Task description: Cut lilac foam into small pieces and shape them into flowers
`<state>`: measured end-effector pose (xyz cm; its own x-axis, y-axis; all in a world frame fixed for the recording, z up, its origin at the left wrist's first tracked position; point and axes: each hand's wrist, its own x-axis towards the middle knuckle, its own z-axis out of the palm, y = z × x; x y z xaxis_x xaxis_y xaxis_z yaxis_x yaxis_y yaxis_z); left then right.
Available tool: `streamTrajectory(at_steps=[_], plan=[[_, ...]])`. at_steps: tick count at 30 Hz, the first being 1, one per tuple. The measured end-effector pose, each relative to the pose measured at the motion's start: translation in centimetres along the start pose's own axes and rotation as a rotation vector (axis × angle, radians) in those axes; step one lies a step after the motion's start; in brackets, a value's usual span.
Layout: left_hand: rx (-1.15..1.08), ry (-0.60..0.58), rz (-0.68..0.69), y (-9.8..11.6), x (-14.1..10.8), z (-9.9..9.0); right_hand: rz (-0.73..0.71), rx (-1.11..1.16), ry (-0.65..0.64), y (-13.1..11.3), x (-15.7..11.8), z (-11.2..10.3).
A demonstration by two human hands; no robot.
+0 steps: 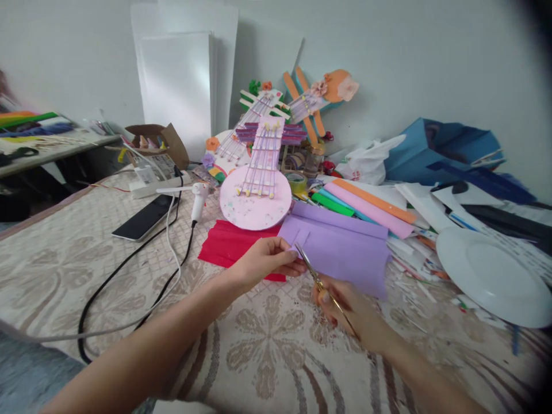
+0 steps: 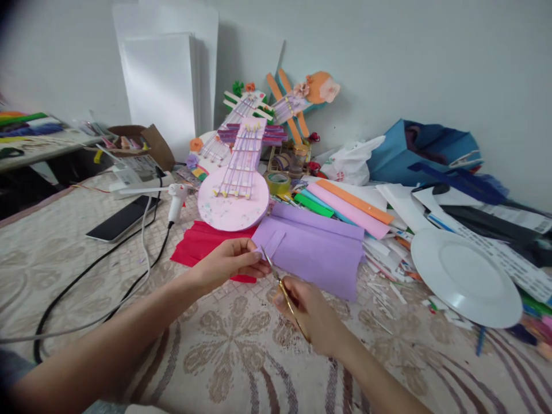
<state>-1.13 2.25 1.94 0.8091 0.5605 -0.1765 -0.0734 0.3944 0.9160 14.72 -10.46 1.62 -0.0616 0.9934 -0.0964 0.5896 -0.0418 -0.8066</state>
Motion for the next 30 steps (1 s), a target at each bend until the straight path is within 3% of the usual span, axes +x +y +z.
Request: streamTrajectory(at_steps=[30], plan=[[0.000,0.031,0.044,0.24,-0.18,0.50,0.048,0.023,0.022,-0.15,-0.08,0.33]])
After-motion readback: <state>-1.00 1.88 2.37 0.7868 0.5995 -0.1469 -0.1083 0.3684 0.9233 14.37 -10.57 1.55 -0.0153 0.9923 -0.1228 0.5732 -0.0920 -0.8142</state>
